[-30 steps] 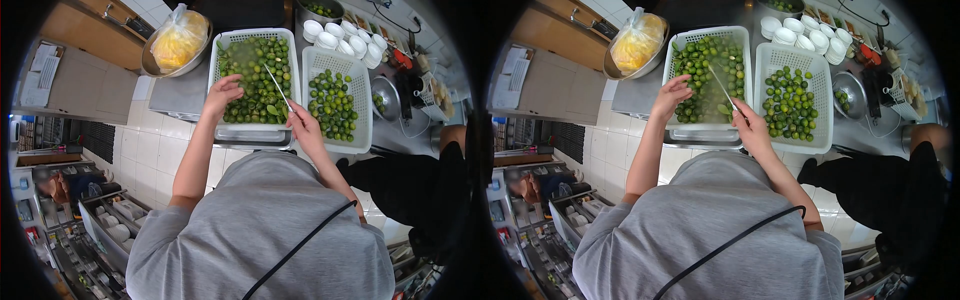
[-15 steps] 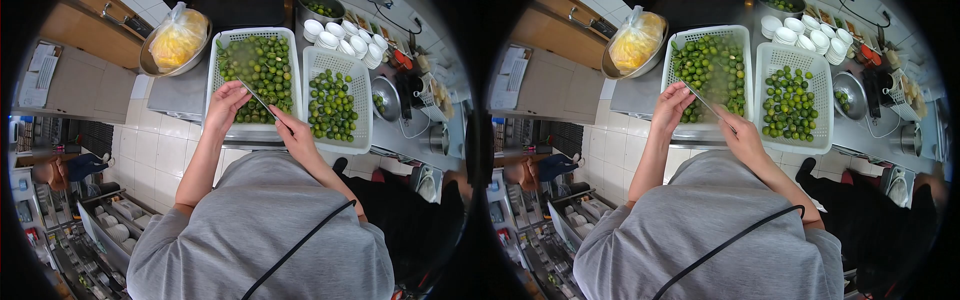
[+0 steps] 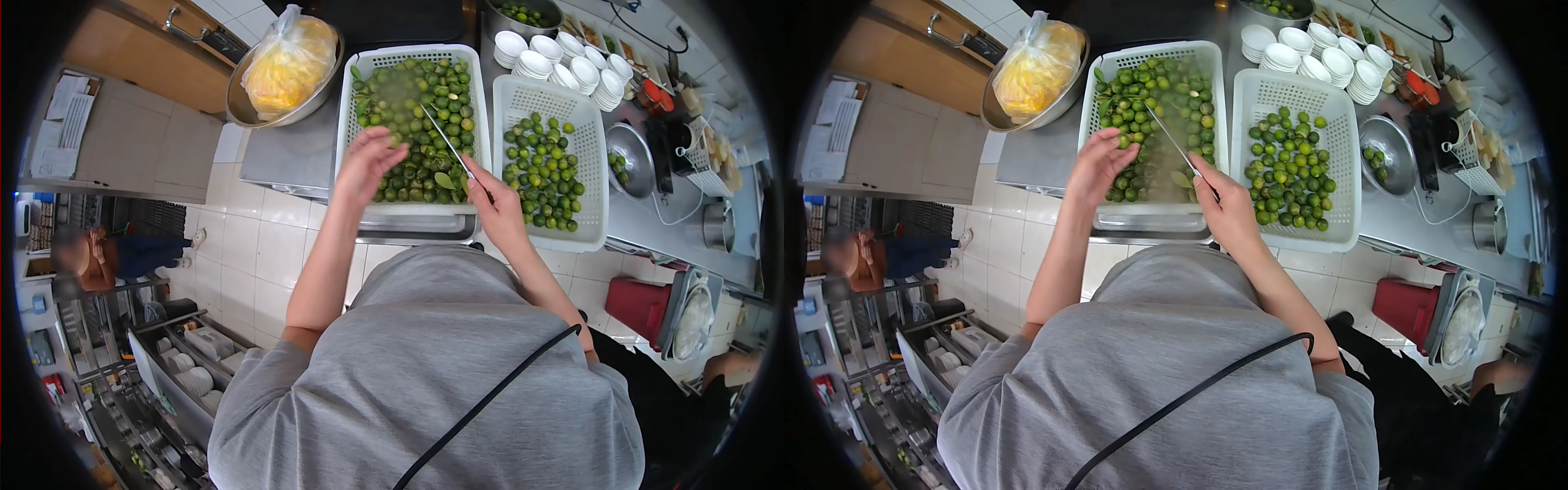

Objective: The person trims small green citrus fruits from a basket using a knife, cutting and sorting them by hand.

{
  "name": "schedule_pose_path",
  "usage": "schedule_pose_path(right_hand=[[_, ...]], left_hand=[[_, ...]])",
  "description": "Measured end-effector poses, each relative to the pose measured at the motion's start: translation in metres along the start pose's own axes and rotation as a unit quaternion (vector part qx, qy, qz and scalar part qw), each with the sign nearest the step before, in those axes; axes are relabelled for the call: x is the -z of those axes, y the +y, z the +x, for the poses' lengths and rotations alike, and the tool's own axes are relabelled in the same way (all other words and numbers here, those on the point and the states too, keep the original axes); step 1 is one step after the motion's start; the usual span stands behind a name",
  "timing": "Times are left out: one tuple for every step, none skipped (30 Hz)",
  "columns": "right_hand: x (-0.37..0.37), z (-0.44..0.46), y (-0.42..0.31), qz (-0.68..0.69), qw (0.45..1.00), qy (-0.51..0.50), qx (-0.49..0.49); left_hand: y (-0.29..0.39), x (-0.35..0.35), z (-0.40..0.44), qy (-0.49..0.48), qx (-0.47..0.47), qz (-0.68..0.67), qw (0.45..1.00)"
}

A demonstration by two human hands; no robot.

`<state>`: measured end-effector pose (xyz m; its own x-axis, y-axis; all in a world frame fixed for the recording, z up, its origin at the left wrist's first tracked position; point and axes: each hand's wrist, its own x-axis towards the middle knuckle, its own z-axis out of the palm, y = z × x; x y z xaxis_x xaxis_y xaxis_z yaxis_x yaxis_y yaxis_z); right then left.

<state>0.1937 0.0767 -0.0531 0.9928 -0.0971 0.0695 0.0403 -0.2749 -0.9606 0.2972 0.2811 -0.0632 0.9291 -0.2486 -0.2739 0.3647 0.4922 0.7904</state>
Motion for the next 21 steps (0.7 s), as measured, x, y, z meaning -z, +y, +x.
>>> schedule_pose_path(right_hand=[[0.001,-0.001,-0.001,0.006,1.000,-0.008,-0.017],[0.001,0.000,-0.001,0.012,0.999,-0.017,-0.032],[-0.001,0.000,-0.002,0.014,0.999,-0.018,-0.030],[-0.002,-0.001,-0.002,0.020,0.999,-0.020,-0.035],[-0.002,-0.002,-0.003,0.026,0.999,-0.021,-0.040],[-0.003,-0.002,-0.003,0.025,0.999,-0.018,-0.040],[-0.004,-0.003,-0.003,0.021,0.999,-0.021,-0.029],[-0.005,-0.003,-0.003,0.017,0.999,-0.025,-0.017],[-0.005,-0.003,-0.003,0.016,0.999,-0.025,-0.017],[-0.006,-0.004,-0.003,0.021,0.999,-0.023,-0.015],[-0.006,-0.004,-0.002,0.026,0.999,-0.020,-0.013],[-0.004,-0.004,-0.003,0.025,0.999,-0.018,-0.014],[-0.001,-0.006,-0.006,0.015,0.999,-0.020,-0.029],[0.001,-0.007,-0.007,0.007,0.999,-0.022,-0.043],[0.001,-0.007,-0.006,0.007,0.999,-0.020,-0.045],[0.002,-0.007,-0.006,0.012,0.999,-0.019,-0.042],[0.002,-0.007,-0.005,0.016,0.999,-0.018,-0.039],[0.002,-0.007,-0.007,0.016,0.999,-0.019,-0.040],[0.002,-0.007,-0.009,0.025,0.999,-0.018,-0.038],[0.001,-0.007,-0.011,0.034,0.999,-0.018,-0.036],[-0.001,-0.007,-0.011,0.034,0.999,-0.019,-0.036]], left_hand=[[-0.002,0.014,0.012,0.003,-0.029,0.055,0.998],[-0.007,0.026,0.024,0.004,-0.032,0.055,0.998],[-0.011,0.038,0.036,0.022,-0.058,0.257,0.964],[-0.010,0.040,0.039,0.040,-0.080,0.448,0.890],[-0.015,0.038,0.043,0.051,-0.115,0.540,0.832],[-0.021,0.034,0.047,0.049,-0.116,0.539,0.833],[-0.029,0.029,0.050,0.059,-0.111,0.638,0.759],[-0.037,0.027,0.053,0.069,-0.106,0.727,0.674],[-0.051,0.032,0.060,0.065,-0.099,0.730,0.673],[-0.049,0.030,0.059,0.065,-0.099,0.730,0.673],[-0.046,0.027,0.058,0.052,-0.114,0.708,0.695],[-0.044,0.024,0.058,0.037,-0.129,0.685,0.716],[-0.031,0.018,0.052,0.024,-0.041,0.598,0.800],[-0.022,0.016,0.047,0.021,-0.040,0.598,0.800],[-0.015,0.017,0.041,-0.020,-0.002,0.372,0.928],[-0.010,0.014,0.034,-0.057,0.038,0.119,0.991],[-0.006,0.009,0.026,-0.057,0.038,0.119,0.990],[0.000,0.002,0.017,-0.094,0.044,0.065,0.992],[0.004,-0.004,0.009,-0.129,0.049,0.010,0.990],[0.007,-0.011,0.001,-0.129,0.049,0.010,0.990],[0.008,-0.019,-0.005,-0.106,0.038,0.009,0.994]])
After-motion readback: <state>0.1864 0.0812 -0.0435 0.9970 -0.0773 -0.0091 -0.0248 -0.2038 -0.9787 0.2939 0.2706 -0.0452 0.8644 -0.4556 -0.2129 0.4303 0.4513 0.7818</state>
